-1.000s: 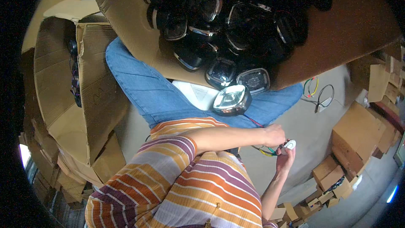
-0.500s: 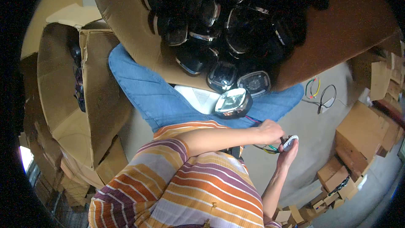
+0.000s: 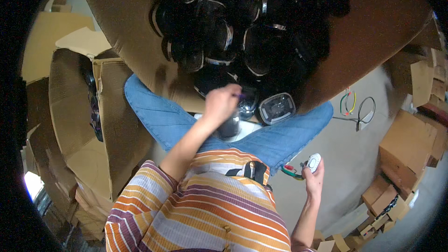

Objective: The person sorts and inspects car side mirrors from large cardboard boxes by hand.

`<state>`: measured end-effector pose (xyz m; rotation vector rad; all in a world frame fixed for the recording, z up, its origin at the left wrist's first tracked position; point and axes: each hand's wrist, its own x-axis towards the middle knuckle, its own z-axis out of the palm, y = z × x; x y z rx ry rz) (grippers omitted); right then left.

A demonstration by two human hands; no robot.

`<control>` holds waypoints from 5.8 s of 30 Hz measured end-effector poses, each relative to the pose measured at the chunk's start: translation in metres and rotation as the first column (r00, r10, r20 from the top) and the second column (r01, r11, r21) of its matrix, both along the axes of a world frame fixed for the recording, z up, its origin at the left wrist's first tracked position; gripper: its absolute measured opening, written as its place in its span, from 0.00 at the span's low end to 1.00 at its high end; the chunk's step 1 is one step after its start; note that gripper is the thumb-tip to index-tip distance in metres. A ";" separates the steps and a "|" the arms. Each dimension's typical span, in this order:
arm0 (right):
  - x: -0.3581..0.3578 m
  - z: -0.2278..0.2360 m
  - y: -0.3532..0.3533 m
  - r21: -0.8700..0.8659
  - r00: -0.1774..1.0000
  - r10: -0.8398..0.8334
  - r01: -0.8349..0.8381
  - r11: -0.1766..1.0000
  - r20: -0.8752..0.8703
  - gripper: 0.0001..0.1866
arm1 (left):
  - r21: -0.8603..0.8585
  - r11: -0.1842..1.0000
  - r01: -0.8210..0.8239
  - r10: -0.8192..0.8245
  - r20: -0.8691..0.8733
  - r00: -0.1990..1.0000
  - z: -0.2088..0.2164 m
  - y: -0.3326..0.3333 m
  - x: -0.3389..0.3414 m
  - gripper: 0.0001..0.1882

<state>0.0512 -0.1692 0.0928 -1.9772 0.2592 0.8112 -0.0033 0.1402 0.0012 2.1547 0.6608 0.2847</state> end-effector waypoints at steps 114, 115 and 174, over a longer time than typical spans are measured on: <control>-0.022 -0.002 0.025 0.171 0.989 0.134 -0.122 0.978 -0.059 0.16 | -0.797 0.081 0.599 -0.794 0.312 0.522 0.008 -0.123 -0.011 0.13; -0.023 -0.001 0.023 0.152 0.994 0.059 -0.045 0.987 -0.089 0.16 | -0.777 0.104 0.620 -0.797 0.308 0.519 0.009 -0.126 -0.012 0.13; -0.002 -0.016 0.028 0.331 0.950 -0.193 0.268 0.905 -0.244 0.11 | -0.091 0.963 0.254 -0.252 -0.640 0.726 -0.104 -0.059 0.102 0.18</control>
